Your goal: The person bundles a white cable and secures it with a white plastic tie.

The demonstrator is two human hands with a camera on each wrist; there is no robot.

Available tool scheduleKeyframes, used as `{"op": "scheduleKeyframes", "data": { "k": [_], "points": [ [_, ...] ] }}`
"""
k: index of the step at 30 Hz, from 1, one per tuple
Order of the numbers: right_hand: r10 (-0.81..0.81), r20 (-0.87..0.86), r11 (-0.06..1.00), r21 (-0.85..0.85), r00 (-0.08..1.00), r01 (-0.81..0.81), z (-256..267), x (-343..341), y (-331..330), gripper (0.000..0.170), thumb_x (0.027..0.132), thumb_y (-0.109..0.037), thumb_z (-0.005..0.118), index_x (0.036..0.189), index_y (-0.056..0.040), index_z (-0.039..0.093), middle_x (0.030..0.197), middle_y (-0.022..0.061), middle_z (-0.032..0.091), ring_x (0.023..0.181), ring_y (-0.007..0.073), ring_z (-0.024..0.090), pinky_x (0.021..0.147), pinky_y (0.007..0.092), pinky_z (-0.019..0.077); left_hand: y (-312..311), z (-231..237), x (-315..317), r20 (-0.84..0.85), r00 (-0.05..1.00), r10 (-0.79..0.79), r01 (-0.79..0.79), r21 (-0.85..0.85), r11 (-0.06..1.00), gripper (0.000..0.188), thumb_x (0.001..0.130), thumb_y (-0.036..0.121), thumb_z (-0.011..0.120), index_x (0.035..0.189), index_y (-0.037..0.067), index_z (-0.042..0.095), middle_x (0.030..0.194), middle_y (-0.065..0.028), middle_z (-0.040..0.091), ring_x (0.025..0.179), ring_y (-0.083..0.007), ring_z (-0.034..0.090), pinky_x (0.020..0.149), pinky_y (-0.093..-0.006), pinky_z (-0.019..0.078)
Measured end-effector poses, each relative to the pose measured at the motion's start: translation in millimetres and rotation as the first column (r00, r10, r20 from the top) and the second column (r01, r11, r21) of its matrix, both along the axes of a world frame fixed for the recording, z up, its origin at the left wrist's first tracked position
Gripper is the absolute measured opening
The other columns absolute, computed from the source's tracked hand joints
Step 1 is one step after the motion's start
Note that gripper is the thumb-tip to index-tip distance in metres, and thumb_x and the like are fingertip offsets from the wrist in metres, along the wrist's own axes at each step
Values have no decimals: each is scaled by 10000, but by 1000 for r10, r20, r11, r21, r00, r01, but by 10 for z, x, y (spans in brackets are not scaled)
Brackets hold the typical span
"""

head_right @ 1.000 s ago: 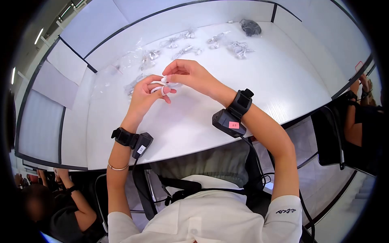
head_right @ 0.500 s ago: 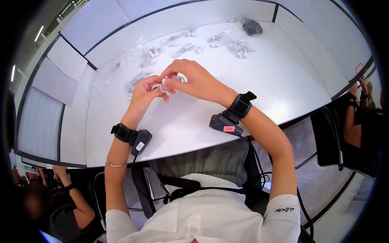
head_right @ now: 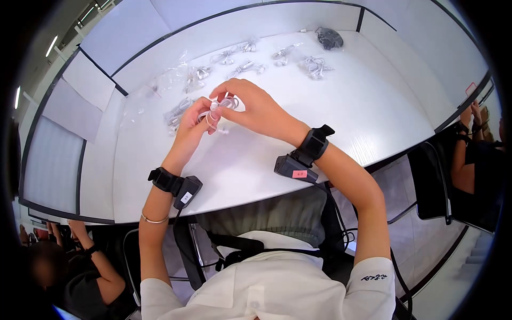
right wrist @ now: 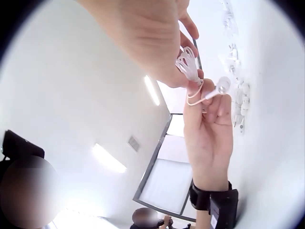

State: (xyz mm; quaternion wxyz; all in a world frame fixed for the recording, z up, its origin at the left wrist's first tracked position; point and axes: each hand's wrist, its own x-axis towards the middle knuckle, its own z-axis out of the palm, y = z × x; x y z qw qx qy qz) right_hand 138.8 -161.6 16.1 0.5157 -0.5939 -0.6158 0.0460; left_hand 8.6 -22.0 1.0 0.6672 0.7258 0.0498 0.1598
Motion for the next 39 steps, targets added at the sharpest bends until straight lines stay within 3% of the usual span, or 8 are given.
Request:
{"op": "scheduleKeyframes", "data": {
  "k": [7,11,14,19,26,29,32,39],
  "points": [
    [-319,244,925,289,916,245,7,-59,39,205,802,-158,632,964,-66,547,950,64,553,867,194,548,762,311,444,-38,40,-5,129,967,220,-242,191,951,165,905,169,573,914,39,472,820,-6,538,702,-52,471,604,-217,384],
    [-195,9,981,13,981,195,-15,-106,7,212,815,-193,625,963,-60,553,896,54,576,802,179,564,688,292,456,-59,-13,20,259,923,286,-349,248,904,148,908,148,561,915,33,468,836,-29,551,737,-70,504,643,-241,424],
    [-165,-66,982,-102,984,158,-13,-95,7,213,829,-232,615,939,-53,576,860,56,592,775,173,566,662,287,457,-68,-1,16,227,908,351,-407,285,868,173,910,186,566,924,37,480,838,1,537,748,-39,451,617,-193,372],
    [24,-111,970,-237,993,-50,-146,-141,58,208,861,-221,589,962,-40,609,876,42,608,791,145,544,719,293,426,-86,30,15,201,919,341,-382,230,895,149,904,141,556,912,23,466,835,-29,545,720,-60,489,609,-215,408],
    [200,-222,944,-217,954,-248,-156,-144,75,217,881,-223,557,892,-17,624,811,34,614,750,130,538,715,281,419,-65,-12,25,186,910,372,-405,199,892,196,896,176,575,907,17,461,832,-37,540,675,-71,477,585,-219,398],
    [170,-237,932,-278,956,-234,-86,-143,42,235,903,-229,516,873,-23,626,772,32,610,734,124,539,699,272,417,-30,-53,46,205,905,372,-396,87,914,240,891,242,593,904,32,476,775,-15,526,592,-60,438,544,-204,362],
    [67,-214,957,-263,975,-124,-92,-122,58,270,898,-246,506,831,-20,639,762,71,638,696,178,566,694,302,446,-2,-64,49,158,927,340,-346,8,938,238,888,240,597,921,34,481,755,-12,519,597,-63,437,556,-207,367],
    [-19,-115,978,-210,993,-5,-76,40,38,276,913,-259,489,844,-39,642,774,67,628,700,173,551,676,294,437,-58,-33,33,96,956,277,-257,-182,949,226,893,216,588,921,18,483,739,-21,506,593,-72,439,562,-214,372]
  ]
}}
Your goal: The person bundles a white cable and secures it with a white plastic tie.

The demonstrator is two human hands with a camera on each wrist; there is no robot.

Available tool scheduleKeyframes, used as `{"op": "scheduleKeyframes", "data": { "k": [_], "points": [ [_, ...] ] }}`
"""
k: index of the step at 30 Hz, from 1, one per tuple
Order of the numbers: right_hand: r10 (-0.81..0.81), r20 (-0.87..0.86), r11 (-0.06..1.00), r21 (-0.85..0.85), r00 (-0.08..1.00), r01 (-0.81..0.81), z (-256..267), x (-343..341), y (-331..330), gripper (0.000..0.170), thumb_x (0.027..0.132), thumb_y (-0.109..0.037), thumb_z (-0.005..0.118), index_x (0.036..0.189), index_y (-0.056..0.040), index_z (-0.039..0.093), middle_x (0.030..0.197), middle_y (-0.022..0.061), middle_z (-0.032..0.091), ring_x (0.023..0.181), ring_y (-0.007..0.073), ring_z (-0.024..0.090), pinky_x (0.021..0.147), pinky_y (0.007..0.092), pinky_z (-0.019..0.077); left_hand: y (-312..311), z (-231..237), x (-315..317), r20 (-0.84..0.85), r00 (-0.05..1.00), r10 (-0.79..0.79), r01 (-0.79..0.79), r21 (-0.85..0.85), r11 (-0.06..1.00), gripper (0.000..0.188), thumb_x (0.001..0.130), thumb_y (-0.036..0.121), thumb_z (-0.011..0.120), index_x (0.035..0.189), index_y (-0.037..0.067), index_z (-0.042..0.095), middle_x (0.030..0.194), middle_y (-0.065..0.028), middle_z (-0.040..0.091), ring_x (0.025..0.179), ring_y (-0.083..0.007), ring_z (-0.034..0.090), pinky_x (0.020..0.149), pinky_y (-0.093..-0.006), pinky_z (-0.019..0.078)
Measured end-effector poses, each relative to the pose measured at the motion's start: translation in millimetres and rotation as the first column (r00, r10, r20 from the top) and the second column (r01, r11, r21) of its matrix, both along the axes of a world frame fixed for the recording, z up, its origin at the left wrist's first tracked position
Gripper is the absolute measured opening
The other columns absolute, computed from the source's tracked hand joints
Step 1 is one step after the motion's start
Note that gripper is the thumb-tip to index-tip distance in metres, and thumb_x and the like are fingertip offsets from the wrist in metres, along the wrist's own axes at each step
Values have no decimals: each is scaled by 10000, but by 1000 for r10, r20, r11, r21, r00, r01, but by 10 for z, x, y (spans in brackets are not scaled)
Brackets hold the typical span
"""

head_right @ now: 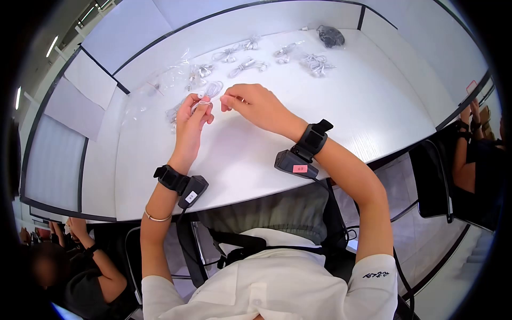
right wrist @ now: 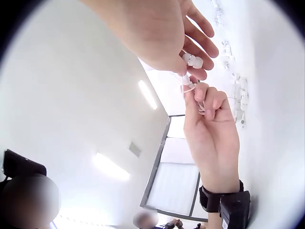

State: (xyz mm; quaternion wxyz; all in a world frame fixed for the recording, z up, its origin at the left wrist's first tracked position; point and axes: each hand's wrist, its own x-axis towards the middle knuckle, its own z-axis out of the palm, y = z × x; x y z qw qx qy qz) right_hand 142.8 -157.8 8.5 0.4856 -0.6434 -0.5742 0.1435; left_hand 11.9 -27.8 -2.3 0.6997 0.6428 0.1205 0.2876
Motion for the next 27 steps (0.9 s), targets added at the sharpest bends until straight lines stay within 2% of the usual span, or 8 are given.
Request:
{"op": "scheduleKeyframes", "data": {
  "k": [2,5,9,15,18,21,24,27],
  "points": [
    [-6,16,999,-54,1000,7,75,13,-37,266,925,-230,476,863,-19,625,808,44,620,733,141,532,695,282,425,24,-4,2,19,1000,-11,12,-16,1000,208,896,202,579,924,18,485,734,-21,502,596,-73,438,566,-213,372],
    [118,-15,990,-75,993,-119,-44,6,-4,285,912,-276,478,838,-64,654,755,79,635,681,195,565,668,310,444,3,7,5,30,999,14,-14,-21,1000,190,899,187,569,923,18,485,733,-19,499,597,-74,433,570,-215,374],
    [123,76,989,-94,989,-116,-52,-67,9,291,910,-280,477,842,-62,657,832,90,621,758,218,577,690,324,448,9,-3,6,25,1000,5,-4,-9,1000,193,897,189,574,920,19,486,735,-21,505,596,-73,434,571,-216,377],
    [-99,227,993,-42,969,111,-29,-37,6,271,872,-268,543,936,-15,615,910,117,580,842,237,557,732,330,452,-35,0,7,-29,997,-78,79,22,997,159,895,184,577,924,55,489,746,-4,502,601,-69,432,586,-218,383],
    [-140,262,990,55,955,130,-50,-35,16,282,848,-238,570,1019,-14,573,993,126,560,887,240,554,769,333,457,-30,-20,11,-37,994,-104,105,48,993,169,889,195,587,913,50,502,749,-8,513,598,-69,435,580,-218,381],
    [-148,191,982,147,970,121,-56,-7,8,283,830,-192,572,1063,-32,556,1046,122,541,913,238,554,795,335,456,-22,-33,16,-55,993,-103,107,86,990,180,886,201,594,907,42,510,762,-14,523,605,-68,441,577,-216,379],
    [-147,129,981,148,981,128,66,-28,-59,327,822,-130,581,1145,-87,555,1080,58,543,957,182,534,849,324,418,-6,-32,10,-82,993,-82,93,137,986,188,885,201,595,907,34,512,774,-14,528,615,-66,445,575,-213,375],
    [-80,117,974,218,990,53,106,-40,-41,277,798,-130,582,1069,-79,589,1020,81,559,932,222,533,837,337,434,19,-51,10,-82,992,-93,106,178,978,183,885,195,593,906,31,515,779,-9,529,629,-61,445,576,-208,369]
  ]
}}
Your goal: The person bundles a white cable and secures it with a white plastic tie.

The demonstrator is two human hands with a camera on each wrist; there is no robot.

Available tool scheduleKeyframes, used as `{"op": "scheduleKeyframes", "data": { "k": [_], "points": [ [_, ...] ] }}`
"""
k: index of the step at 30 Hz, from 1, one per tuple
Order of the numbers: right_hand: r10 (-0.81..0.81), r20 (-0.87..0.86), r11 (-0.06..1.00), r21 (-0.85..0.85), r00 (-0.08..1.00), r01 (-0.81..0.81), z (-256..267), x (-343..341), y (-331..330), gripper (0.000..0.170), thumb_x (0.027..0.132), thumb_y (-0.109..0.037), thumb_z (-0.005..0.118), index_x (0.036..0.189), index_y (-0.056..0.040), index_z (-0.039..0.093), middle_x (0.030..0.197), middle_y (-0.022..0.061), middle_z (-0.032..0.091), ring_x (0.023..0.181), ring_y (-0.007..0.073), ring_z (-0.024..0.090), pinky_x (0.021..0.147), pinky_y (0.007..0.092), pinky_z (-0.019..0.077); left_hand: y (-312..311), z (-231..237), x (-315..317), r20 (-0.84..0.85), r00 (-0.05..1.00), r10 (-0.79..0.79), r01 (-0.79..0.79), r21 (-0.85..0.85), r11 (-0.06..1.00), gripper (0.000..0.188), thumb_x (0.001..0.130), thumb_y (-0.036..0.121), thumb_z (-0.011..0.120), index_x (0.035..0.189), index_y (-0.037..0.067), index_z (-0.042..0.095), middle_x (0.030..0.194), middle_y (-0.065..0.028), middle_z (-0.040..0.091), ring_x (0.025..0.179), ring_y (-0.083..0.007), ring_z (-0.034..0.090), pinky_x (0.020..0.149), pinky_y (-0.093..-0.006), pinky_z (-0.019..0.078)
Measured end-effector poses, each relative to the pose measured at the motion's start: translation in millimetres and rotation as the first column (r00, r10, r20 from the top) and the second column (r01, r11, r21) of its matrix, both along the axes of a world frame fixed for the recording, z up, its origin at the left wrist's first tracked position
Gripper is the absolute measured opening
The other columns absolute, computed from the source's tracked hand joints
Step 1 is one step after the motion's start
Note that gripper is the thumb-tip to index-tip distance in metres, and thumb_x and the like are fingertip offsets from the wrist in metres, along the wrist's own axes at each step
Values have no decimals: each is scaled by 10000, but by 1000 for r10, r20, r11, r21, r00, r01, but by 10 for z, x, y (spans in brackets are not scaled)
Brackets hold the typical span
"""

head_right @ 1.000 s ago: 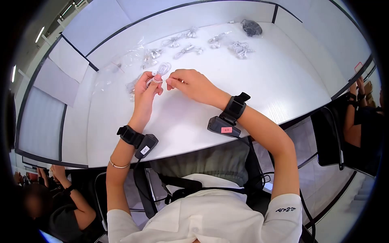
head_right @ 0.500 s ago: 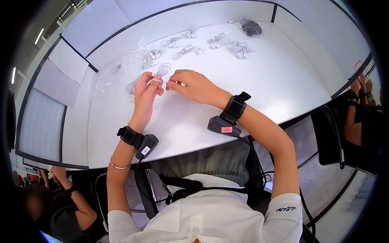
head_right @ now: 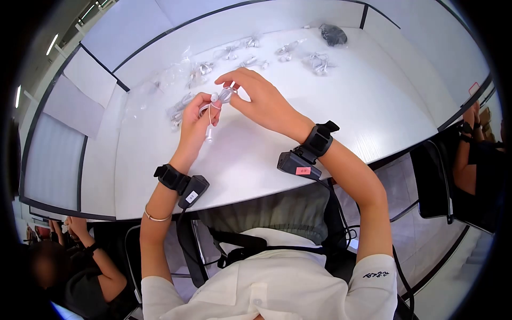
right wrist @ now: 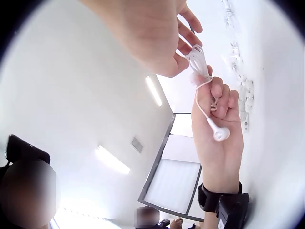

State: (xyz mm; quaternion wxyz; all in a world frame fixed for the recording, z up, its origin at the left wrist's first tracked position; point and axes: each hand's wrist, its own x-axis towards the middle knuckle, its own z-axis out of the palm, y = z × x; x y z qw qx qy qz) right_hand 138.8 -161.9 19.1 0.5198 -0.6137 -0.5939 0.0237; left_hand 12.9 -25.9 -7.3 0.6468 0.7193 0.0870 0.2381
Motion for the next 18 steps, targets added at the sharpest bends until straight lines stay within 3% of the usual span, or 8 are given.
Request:
{"op": "scheduleKeyframes", "data": {
  "k": [3,6,9,15,18],
  "points": [
    [-71,254,997,-7,965,75,2,-46,0,269,823,-116,569,1088,-83,604,1068,63,559,990,222,515,863,335,409,1,-13,7,33,999,-13,13,8,1000,167,887,187,586,907,34,520,771,-2,526,637,-55,440,575,-205,363],
    [-102,291,994,-4,951,108,32,-55,-7,227,832,-115,565,1046,-73,629,1058,66,570,999,234,502,864,339,408,-6,-7,2,40,999,-18,16,44,999,145,892,174,570,917,37,528,766,4,527,649,-47,438,573,-200,355],
    [-89,247,994,86,965,70,-63,-14,52,203,840,-167,566,1001,-76,650,961,57,595,913,228,510,806,337,416,-21,17,-5,41,999,-27,24,81,996,136,898,168,555,933,38,538,781,6,541,671,-40,441,575,-195,350],
    [46,-8,998,51,999,-45,-30,-34,59,202,856,-211,575,956,-58,660,846,70,618,809,206,563,771,320,436,-4,41,-31,-16,999,-52,53,114,992,177,903,201,566,948,32,540,844,-8,573,715,-42,467,605,-195,367],
    [65,-89,997,-43,994,-69,7,-29,32,200,873,-189,586,989,-37,645,893,60,616,840,145,568,801,299,428,-25,69,-50,-18,999,-52,53,134,990,184,903,200,567,956,27,533,902,-37,592,786,-71,509,671,-218,403]
  ]
}}
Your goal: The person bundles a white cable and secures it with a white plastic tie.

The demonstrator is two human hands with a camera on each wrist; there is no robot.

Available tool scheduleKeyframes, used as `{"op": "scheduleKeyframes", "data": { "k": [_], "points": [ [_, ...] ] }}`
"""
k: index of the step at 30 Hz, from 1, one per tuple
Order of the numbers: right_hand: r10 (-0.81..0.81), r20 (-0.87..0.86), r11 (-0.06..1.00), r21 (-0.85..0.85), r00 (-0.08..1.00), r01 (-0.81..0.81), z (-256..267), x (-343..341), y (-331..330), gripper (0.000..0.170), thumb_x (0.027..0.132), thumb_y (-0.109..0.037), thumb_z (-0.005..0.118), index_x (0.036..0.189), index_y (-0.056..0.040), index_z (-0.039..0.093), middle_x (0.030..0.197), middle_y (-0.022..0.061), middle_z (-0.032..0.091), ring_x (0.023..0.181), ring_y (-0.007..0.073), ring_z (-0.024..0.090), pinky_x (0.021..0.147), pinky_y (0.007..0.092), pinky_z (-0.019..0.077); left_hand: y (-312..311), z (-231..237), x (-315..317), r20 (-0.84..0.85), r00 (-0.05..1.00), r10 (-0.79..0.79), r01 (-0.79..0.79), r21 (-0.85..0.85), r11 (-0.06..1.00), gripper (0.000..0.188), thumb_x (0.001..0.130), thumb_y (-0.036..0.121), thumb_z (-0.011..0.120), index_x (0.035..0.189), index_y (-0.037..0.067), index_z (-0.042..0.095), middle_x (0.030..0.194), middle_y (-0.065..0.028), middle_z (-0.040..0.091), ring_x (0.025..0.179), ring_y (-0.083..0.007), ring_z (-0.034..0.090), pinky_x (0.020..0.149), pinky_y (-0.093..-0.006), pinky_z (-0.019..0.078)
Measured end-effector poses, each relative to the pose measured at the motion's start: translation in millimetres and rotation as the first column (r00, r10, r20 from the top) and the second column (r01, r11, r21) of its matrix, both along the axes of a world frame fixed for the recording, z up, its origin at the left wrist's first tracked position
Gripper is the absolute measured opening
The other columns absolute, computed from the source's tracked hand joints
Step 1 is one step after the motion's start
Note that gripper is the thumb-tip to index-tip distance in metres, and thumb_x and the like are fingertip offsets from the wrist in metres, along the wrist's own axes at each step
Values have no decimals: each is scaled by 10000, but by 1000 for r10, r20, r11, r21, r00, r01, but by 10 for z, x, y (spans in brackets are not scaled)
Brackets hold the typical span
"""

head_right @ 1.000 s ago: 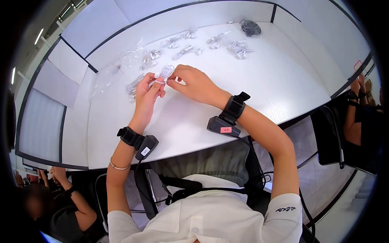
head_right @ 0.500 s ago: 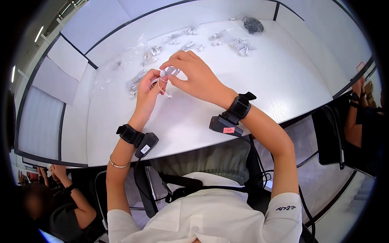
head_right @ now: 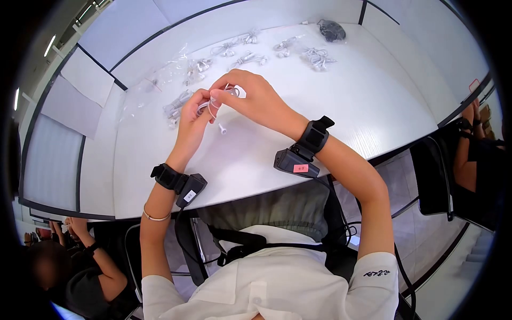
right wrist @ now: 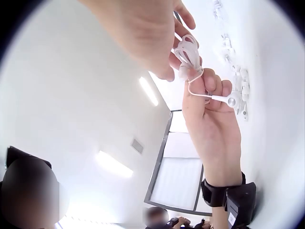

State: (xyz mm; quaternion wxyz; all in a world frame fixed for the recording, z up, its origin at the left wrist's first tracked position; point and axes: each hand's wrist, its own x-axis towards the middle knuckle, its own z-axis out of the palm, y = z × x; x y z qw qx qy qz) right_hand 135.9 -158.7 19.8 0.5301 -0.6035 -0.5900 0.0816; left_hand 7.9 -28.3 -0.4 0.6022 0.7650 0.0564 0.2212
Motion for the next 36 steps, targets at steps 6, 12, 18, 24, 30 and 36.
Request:
{"op": "scheduleKeyframes", "data": {
  "k": [6,12,18,24,30,36],
  "points": [
    [3,-47,998,67,999,0,-35,-34,31,175,828,-179,612,904,-23,636,865,82,622,833,183,588,806,297,446,-38,-47,-8,15,997,70,-70,13,997,216,911,193,556,1013,40,444,1033,-85,579,945,-130,531,809,-268,426],
    [40,-50,999,23,998,-39,-60,-5,14,251,857,-236,631,970,-13,623,907,62,616,851,150,583,807,280,441,-4,-69,4,16,1000,-2,1,44,999,204,929,213,530,935,66,389,898,-46,520,824,-86,479,707,-228,398],
    [69,-77,998,2,995,-69,-99,24,29,248,862,-223,624,995,-14,606,922,57,616,880,148,587,841,279,443,-20,-33,0,-2,999,-54,54,-26,998,193,937,215,509,901,83,374,794,-5,460,663,-54,360,591,-201,327],
    [75,-113,996,66,991,-67,-76,-11,26,146,835,-161,621,895,-29,606,877,43,619,821,156,578,776,284,444,35,-68,14,6,995,-96,97,-90,991,176,939,205,494,899,87,369,745,-3,440,657,-68,380,585,-215,334],
    [32,27,999,13,999,-32,-45,-20,-4,131,864,-157,613,922,-39,627,883,37,599,824,133,570,766,276,437,22,-56,6,-54,995,-86,70,-249,966,142,918,176,515,909,114,387,793,-13,502,681,-73,438,627,-235,373],
    [8,139,995,96,990,-21,-86,-12,12,103,846,-127,625,903,-41,633,867,55,581,792,168,560,717,281,438,25,-21,-6,-60,986,-158,120,-407,905,130,910,158,514,905,107,394,813,-26,507,693,-83,443,637,-235,383]
  ]
}}
